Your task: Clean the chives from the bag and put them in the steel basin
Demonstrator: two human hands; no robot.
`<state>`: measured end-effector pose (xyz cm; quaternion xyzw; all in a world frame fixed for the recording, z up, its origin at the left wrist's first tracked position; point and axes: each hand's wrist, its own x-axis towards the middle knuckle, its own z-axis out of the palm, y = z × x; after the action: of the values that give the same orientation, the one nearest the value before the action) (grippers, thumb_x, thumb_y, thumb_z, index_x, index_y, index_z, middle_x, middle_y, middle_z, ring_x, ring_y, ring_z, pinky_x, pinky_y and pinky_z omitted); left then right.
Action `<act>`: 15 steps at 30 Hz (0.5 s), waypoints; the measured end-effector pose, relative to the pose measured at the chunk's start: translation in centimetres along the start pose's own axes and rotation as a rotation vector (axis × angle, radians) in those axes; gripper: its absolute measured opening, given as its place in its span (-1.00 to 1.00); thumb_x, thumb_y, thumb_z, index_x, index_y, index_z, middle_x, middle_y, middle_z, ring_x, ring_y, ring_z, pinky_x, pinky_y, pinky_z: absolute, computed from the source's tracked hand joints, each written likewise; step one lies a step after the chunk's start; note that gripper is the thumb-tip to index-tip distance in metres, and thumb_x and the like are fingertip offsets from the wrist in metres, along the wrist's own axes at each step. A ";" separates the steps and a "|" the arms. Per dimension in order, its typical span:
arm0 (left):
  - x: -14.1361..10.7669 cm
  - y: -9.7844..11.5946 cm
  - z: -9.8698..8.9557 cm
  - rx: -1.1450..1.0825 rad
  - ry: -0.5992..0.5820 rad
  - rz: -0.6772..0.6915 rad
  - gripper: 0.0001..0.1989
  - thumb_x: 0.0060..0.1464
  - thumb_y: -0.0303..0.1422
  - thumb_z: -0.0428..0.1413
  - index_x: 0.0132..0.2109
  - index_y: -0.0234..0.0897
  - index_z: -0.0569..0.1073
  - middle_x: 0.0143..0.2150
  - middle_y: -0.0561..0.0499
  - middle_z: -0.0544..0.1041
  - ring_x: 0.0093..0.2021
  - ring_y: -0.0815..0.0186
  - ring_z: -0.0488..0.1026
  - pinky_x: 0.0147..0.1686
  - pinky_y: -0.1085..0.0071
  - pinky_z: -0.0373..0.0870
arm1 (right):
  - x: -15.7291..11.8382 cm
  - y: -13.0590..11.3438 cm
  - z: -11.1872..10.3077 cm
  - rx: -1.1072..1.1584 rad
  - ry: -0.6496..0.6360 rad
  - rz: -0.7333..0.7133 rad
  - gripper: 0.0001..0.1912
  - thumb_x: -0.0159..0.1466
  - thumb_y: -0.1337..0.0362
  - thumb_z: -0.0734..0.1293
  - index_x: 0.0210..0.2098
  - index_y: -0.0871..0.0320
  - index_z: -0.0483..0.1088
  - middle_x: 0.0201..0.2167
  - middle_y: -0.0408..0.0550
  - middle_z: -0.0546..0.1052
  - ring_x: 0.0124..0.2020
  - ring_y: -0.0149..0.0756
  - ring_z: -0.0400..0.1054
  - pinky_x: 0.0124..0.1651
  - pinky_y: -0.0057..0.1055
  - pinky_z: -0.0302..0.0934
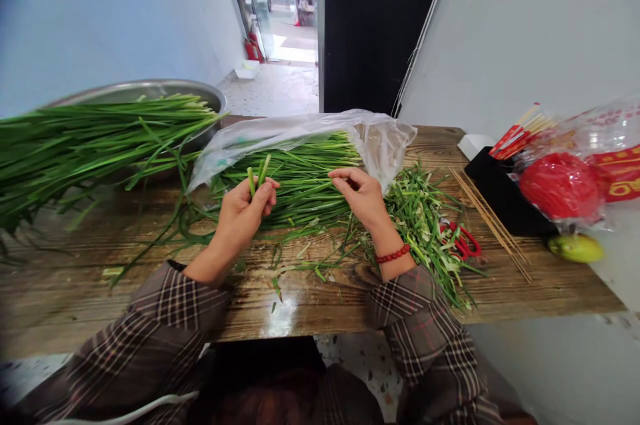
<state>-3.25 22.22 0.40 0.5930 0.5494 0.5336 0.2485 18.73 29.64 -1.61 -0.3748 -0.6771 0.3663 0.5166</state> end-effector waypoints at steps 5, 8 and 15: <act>-0.2 0.7 0.0 -0.060 0.007 0.064 -0.70 0.24 -0.15 0.00 -0.14 -0.30 0.46 -0.18 -0.07 0.55 -0.22 0.31 0.49 -0.17 0.39 0.42 | -0.7 -0.9 1.2 0.152 -0.033 0.100 -0.71 0.19 0.10 0.37 -0.16 0.10 0.52 -0.42 -0.17 0.49 -0.42 -0.40 0.31 -0.34 -0.43 0.20; -0.4 0.8 0.2 0.026 -0.115 0.067 -0.69 0.24 -0.17 -0.01 -0.14 -0.30 0.49 -0.20 -0.08 0.58 -0.18 0.26 0.51 -0.07 0.33 0.41 | -1.1 -1.6 1.9 0.143 -0.076 0.083 -0.74 0.21 0.11 0.36 -0.18 0.09 0.53 -0.43 -0.17 0.49 -0.45 -0.41 0.27 -0.37 -0.44 0.18; -0.7 0.6 0.9 0.169 -0.297 0.076 -0.71 0.21 -0.21 -0.01 -0.12 -0.29 0.50 -0.28 0.00 0.56 -0.32 0.31 0.46 -0.26 0.43 0.37 | -1.5 -2.8 2.3 0.119 -0.105 0.088 -0.73 0.20 0.05 0.36 -0.34 0.13 0.55 -0.47 -0.13 0.54 -0.44 -0.37 0.33 -0.34 -0.40 0.23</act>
<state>-2.08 21.62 0.44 0.7044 0.5269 0.4009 0.2561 16.43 26.79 -0.28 -0.3531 -0.6631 0.4474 0.4853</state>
